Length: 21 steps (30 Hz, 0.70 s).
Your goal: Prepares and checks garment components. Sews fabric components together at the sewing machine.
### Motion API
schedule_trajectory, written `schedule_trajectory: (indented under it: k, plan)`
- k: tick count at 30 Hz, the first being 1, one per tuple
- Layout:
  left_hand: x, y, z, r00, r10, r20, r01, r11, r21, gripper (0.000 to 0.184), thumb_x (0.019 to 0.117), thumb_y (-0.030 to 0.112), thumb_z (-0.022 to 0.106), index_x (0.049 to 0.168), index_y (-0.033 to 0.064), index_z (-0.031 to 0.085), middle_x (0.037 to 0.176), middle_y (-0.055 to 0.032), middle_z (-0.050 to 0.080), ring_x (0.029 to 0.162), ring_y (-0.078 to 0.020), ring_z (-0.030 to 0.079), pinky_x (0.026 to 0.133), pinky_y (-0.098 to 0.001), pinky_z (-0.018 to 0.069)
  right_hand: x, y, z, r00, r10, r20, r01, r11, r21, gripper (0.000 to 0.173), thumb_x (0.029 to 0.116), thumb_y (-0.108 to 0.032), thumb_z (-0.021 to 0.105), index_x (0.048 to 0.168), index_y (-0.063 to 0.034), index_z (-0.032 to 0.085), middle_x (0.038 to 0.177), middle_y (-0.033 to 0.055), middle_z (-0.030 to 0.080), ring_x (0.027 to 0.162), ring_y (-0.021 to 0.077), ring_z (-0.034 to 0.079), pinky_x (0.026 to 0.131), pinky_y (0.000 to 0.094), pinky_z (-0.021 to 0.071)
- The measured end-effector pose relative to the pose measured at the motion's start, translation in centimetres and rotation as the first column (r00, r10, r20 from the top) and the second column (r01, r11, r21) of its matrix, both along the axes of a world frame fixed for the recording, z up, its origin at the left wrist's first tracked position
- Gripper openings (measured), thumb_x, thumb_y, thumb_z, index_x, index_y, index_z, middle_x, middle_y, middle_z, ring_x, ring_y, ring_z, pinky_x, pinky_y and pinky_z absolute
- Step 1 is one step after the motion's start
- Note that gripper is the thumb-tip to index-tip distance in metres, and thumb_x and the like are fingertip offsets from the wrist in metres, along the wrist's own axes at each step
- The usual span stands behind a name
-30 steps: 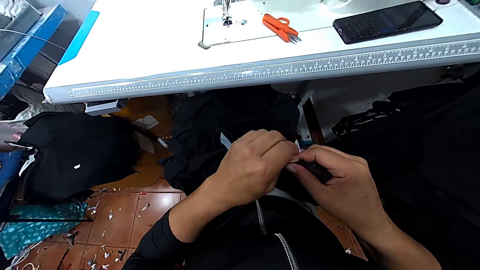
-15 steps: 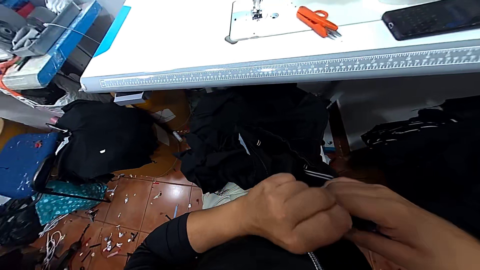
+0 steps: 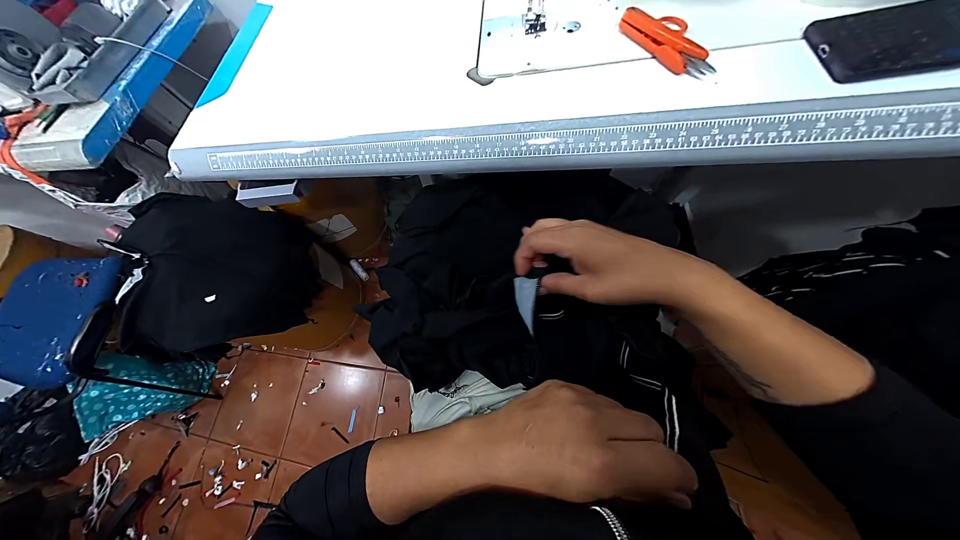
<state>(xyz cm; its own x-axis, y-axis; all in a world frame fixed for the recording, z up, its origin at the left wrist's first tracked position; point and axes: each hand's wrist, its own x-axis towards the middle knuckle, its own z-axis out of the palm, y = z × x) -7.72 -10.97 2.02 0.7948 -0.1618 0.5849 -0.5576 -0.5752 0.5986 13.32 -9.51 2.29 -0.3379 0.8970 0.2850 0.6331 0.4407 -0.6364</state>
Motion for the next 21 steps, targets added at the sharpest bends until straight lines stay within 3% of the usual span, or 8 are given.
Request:
schedule_trajectory:
  k: [2, 5, 9, 12, 14, 17, 19, 21]
  plan:
    - [-0.2, 0.6, 0.4, 0.999, -0.009, -0.049, 0.007, 1.0, -0.028, 0.029, 0.1052, 0.018, 0.055, 0.094, -0.0034, 0.072, 0.081, -0.0141, 0.07, 0.078, -0.0238, 0.069, 0.072, -0.0338, 0.0552, 1.6, -3.5, 0.7, 0.981, -0.154, -0.118, 0.165, 0.982, 0.088, 0.008, 0.0883, -0.017, 0.063, 0.095, -0.0121, 0.066, 0.099, -0.0032, 0.068, 0.097, 0.0052, 0.064, 0.086, 0.025, 0.0543]
    - [0.2, 1.0, 0.9, 0.991, -0.03, -0.129, 0.034, 0.999, 0.032, 0.034, 0.1067, 0.026, 0.053, 0.099, -0.0009, 0.072, 0.091, -0.013, 0.073, 0.088, -0.0246, 0.071, 0.08, -0.0368, 0.0562, 3.0, -9.1, 1.1, 0.87, -0.324, -0.371, 0.394, 0.91, 0.13, 0.015, 0.0924, -0.025, 0.069, 0.102, -0.0244, 0.058, 0.104, -0.0137, 0.065, 0.097, -0.002, 0.064, 0.082, 0.016, 0.0552]
    - [1.3, 0.3, 0.8, 0.99, 0.007, -0.142, 0.011, 0.992, 0.127, 0.038, 0.1086, 0.031, 0.048, 0.098, 0.0017, 0.07, 0.089, -0.011, 0.071, 0.087, -0.0246, 0.07, 0.077, -0.0391, 0.0555, 2.6, -13.9, 0.3, 0.793, -0.436, -0.426, 0.531, 0.837, 0.13, 0.018, 0.0957, -0.025, 0.07, 0.108, -0.029, 0.058, 0.115, -0.0166, 0.067, 0.106, -0.0021, 0.065, 0.086, 0.0141, 0.0552]
    - [2.3, -0.2, 1.0, 0.972, 0.23, -0.039, -0.227, 0.971, 0.069, 0.032, 0.1069, 0.028, 0.052, 0.101, 0.0021, 0.071, 0.089, -0.0087, 0.069, 0.086, -0.0191, 0.068, 0.076, -0.0329, 0.0565, 1.6, -15.2, -0.3, 0.744, -0.488, -0.457, 0.597, 0.793, 0.125, 0.02, 0.0959, -0.02, 0.07, 0.115, -0.025, 0.069, 0.116, -0.0137, 0.068, 0.105, 0.0003, 0.066, 0.087, 0.0156, 0.057]
    - [3.5, -0.2, 1.2, 0.899, 0.429, 0.089, -0.435, 0.897, 0.079, 0.023, 0.1006, 0.026, 0.064, 0.103, 0.0044, 0.071, 0.093, -0.0074, 0.067, 0.089, -0.0176, 0.065, 0.077, -0.0306, 0.0559, 0.4, -15.3, -0.6, 0.697, -0.533, -0.48, 0.665, 0.731, 0.152, 0.031, 0.0945, -0.016, 0.07, 0.124, -0.0248, 0.067, 0.115, -0.0163, 0.068, 0.099, -0.0021, 0.067, 0.086, 0.0144, 0.0573]
    - [4.9, 0.2, 1.2, 0.864, 0.486, 0.131, -0.503, 0.841, 0.2, 0.023, 0.0946, 0.029, 0.071, 0.102, 0.0065, 0.071, 0.098, -0.0087, 0.067, 0.093, -0.0226, 0.065, 0.076, -0.0355, 0.0541, -1.2, -14.4, -1.0, 0.676, -0.539, -0.502, 0.72, 0.629, 0.294, 0.031, 0.0977, -0.016, 0.066, 0.127, -0.0274, 0.065, 0.119, -0.0203, 0.066, 0.106, -0.0042, 0.065, 0.092, 0.0151, 0.0552]
    - [5.3, 0.3, 1.1, 0.895, 0.426, 0.132, -0.445, 0.875, 0.193, 0.018, 0.0969, 0.025, 0.068, 0.093, 0.0079, 0.071, 0.092, -0.006, 0.069, 0.09, -0.0203, 0.066, 0.077, -0.0353, 0.0528, -1.7, -13.6, -1.1, 0.695, -0.519, -0.497, 0.713, 0.588, 0.383, 0.022, 0.1015, -0.014, 0.06, 0.121, -0.0216, 0.068, 0.119, -0.0139, 0.067, 0.11, -0.0003, 0.064, 0.094, 0.018, 0.0545]
    - [5.8, 1.3, 1.3, 0.915, 0.371, 0.159, -0.392, 0.911, 0.132, 0.025, 0.1007, 0.026, 0.062, 0.09, 0.0058, 0.073, 0.089, -0.0063, 0.07, 0.089, -0.019, 0.067, 0.08, -0.0354, 0.0522, -1.8, -13.6, -0.9, 0.714, -0.524, -0.463, 0.696, 0.605, 0.388, 0.02, 0.1028, -0.011, 0.056, 0.116, -0.013, 0.071, 0.121, -0.0036, 0.068, 0.115, 0.0057, 0.064, 0.097, 0.0226, 0.0544]
